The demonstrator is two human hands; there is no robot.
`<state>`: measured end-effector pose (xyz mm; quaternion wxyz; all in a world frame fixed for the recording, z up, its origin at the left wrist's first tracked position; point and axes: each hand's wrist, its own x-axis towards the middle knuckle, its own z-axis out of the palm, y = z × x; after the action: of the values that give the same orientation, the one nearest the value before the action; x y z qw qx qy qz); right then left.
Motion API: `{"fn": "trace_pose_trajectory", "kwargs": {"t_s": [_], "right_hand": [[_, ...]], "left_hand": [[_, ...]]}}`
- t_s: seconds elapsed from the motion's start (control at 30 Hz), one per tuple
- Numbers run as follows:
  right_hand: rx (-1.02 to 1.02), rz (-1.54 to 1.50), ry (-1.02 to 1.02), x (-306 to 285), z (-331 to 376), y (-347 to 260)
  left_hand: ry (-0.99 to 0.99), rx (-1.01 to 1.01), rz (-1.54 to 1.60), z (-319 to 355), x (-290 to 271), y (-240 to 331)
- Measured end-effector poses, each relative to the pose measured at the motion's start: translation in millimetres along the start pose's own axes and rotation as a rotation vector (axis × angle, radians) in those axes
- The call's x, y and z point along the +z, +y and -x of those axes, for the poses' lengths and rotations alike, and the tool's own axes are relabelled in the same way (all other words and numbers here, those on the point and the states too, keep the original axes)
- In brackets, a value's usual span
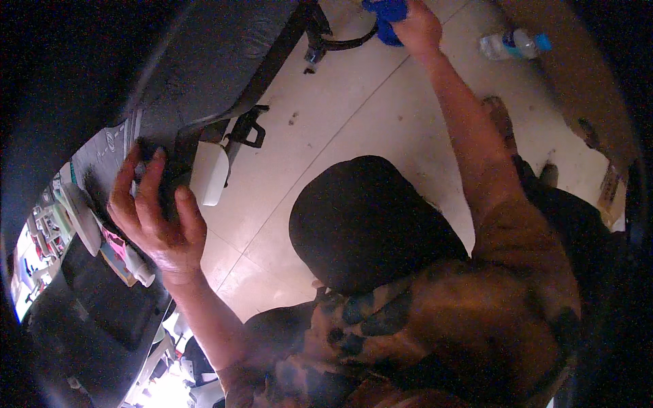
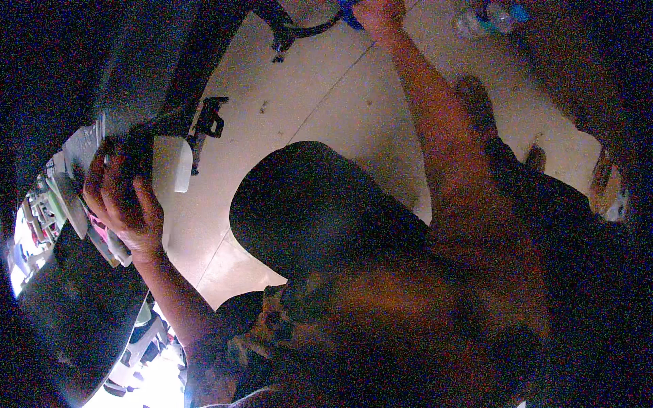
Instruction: The person wipes the seat, body panels, and front wheel of a light green scooter using a blue cloth. They move items on the seat to access different areas and continue wiping various parts of the scooter.
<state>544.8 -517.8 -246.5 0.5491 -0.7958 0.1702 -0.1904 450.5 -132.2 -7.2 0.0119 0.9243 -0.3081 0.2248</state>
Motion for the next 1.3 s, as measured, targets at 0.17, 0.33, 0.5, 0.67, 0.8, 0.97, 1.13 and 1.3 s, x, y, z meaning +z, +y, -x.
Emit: {"fn": "trace_pose_trajectory", "kwargs": {"t_s": [0.17, 0.33, 0.5, 0.67, 0.8, 0.97, 1.13, 1.3], "right_hand": [[-0.288, 0.335, 0.131, 12.2, 3.7, 2.4], [-0.313, 0.883, 0.072, 50.2, -23.3, 75.5], [-0.053, 0.958, -0.452, 75.0, 24.0, 13.9], [0.191, 0.211, -0.496, 92.6, 94.1, -42.0], [0.112, -0.082, -0.264, 87.9, 120.9, -33.7], [0.083, 0.234, -0.062, 70.0, 72.1, -20.5], [-0.029, 0.473, -0.045, 116.3, 70.1, -12.3], [-0.302, 0.451, -0.058, 149.3, 129.6, 14.9]], "left_hand": [[-0.102, -0.016, 0.06, 3.5, -5.1, -14.8], [-0.065, -0.009, 0.113, 2.8, 1.2, -16.7], [-0.047, -0.028, 0.139, 3.2, 2.9, -15.3], [-0.049, -0.037, 0.135, 5.4, -0.8, -16.8], [-0.083, -0.038, 0.138, 3.9, -4.8, -14.0], [-0.092, -0.042, 0.132, 3.1, -4.6, -13.5], [-0.086, -0.029, 0.124, 0.1, -2.9, -11.0], [-0.076, -0.019, 0.108, -0.4, -1.6, -10.9]]}}
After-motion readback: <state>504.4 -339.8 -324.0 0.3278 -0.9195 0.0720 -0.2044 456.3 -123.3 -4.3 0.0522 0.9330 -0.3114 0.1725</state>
